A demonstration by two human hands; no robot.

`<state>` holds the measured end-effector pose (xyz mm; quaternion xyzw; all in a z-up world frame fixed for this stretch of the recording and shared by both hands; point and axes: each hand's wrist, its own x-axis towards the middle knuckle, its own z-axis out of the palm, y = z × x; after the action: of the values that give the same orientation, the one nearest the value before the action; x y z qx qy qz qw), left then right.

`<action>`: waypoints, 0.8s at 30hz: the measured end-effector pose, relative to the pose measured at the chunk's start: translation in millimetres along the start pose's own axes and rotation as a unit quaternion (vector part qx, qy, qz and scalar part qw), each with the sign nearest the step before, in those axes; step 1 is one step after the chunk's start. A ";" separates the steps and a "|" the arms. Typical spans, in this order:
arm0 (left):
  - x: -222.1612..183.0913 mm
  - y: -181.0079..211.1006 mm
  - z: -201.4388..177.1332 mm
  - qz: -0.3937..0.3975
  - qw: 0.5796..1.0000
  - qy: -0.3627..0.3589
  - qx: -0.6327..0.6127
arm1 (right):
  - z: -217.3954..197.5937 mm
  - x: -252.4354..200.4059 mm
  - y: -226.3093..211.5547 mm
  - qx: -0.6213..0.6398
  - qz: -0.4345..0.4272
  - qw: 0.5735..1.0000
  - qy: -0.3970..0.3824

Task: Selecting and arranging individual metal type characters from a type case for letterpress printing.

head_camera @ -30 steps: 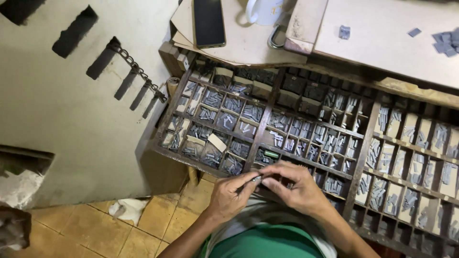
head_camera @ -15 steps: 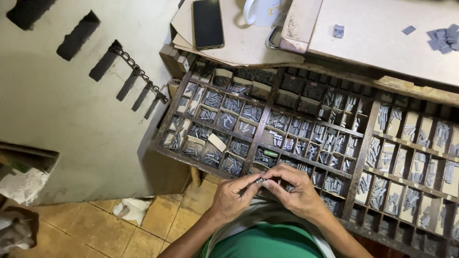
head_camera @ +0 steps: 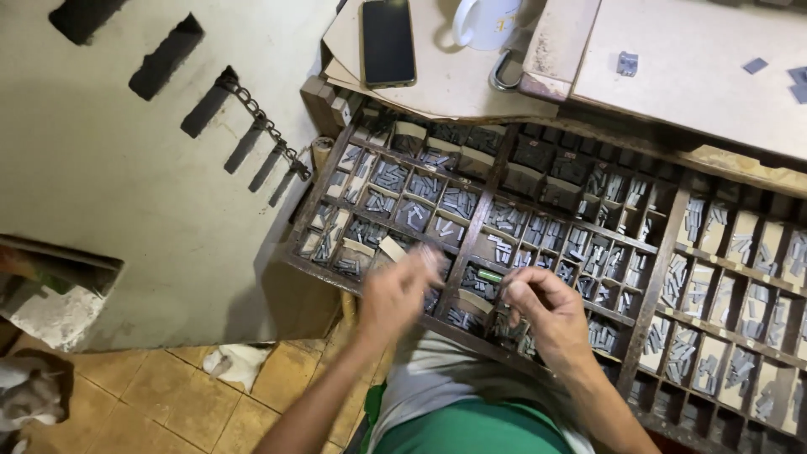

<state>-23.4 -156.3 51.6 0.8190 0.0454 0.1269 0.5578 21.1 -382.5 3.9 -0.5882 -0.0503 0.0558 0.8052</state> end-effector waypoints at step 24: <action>164.6 -83.5 -41.7 0.113 0.952 0.149 0.243 | -5.4 -6.8 -10.8 -0.370 0.084 0.916 -0.129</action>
<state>130.0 -51.9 14.6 0.9013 0.0645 0.2949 0.3106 15.5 -391.9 12.4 -0.8341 -0.1211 0.1756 0.5088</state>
